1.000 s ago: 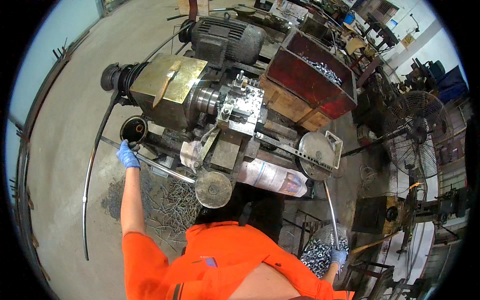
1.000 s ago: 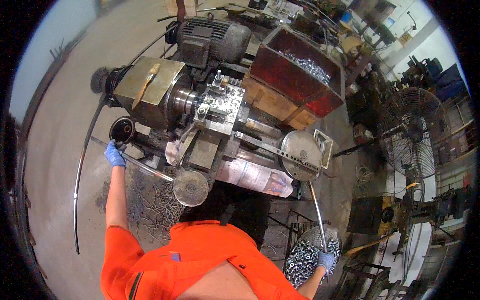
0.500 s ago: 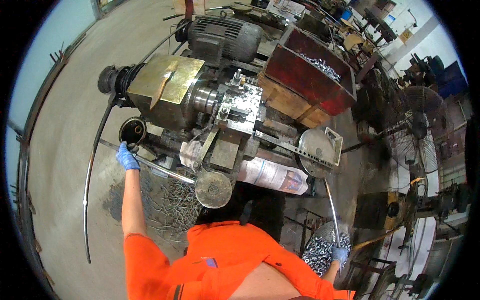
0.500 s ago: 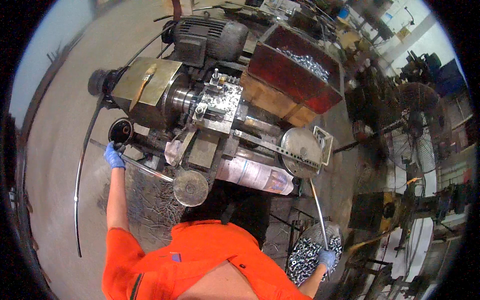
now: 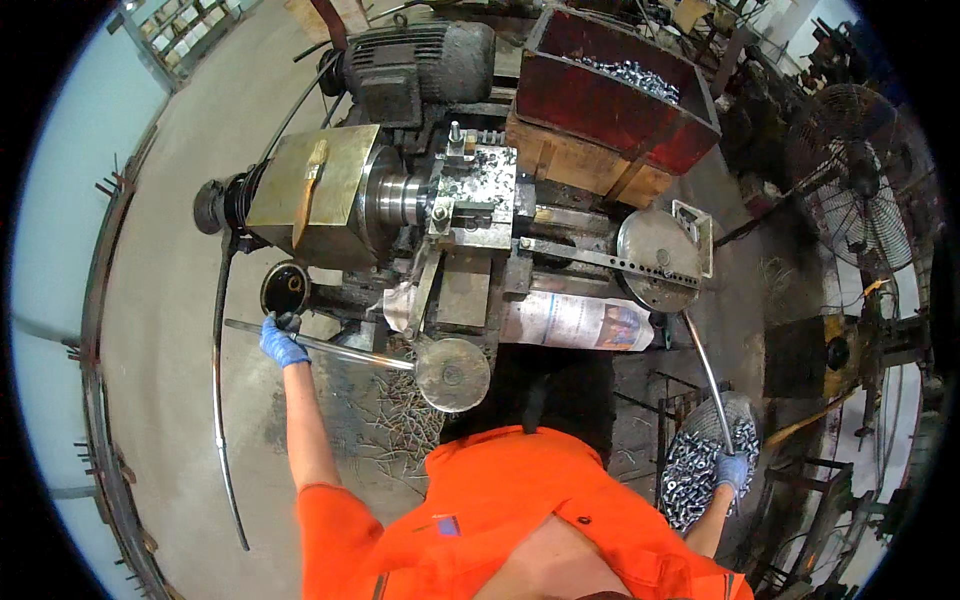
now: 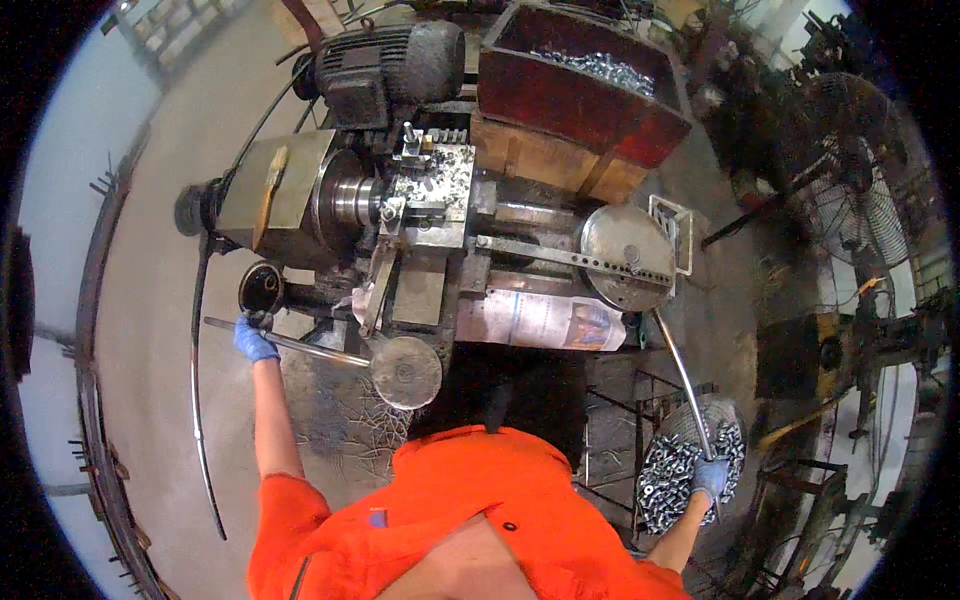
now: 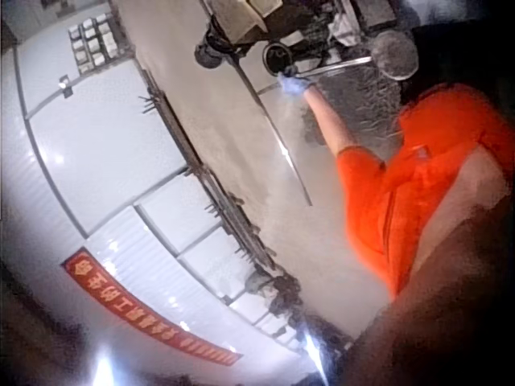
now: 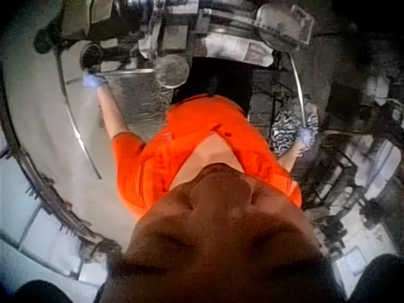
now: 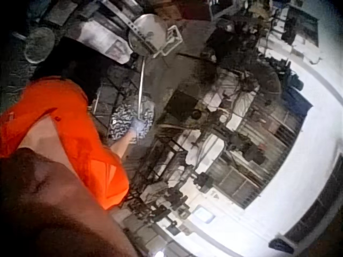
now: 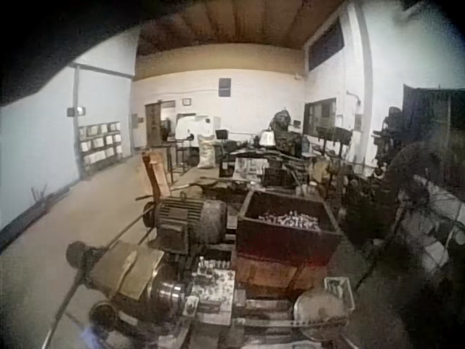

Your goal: The person picks up metal parts from a bin and places them one by one into the chuck of a metal lathe machine, then pulls a lever to engage the machining process before removing the finished part and repeating.

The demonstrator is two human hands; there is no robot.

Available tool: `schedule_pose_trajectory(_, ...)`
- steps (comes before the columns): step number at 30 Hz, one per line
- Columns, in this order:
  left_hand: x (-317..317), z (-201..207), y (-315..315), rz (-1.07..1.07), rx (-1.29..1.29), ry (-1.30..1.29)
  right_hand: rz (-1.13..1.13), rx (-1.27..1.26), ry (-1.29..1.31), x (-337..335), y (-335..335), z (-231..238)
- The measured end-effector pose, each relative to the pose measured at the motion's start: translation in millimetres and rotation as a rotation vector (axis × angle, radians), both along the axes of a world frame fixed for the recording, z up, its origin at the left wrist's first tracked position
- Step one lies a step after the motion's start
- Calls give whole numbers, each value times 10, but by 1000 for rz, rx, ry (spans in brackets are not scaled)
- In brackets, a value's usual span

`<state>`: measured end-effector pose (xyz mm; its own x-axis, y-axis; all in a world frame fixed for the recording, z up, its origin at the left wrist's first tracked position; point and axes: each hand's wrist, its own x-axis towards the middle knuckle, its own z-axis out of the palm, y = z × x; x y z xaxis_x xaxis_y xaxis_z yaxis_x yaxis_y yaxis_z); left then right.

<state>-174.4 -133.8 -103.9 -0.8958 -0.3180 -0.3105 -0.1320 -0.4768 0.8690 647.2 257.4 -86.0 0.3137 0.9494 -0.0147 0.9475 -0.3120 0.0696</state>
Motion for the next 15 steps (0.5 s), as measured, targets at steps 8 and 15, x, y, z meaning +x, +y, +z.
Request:
schedule_pose_trajectory(8,56,46,18,4,-36,-9,-2,-19,-15,-315,-136,296)
schedule_pose_trajectory(15,-73,-113,-96,-21,21,-27,-45,-77,5,-451,-142,409)
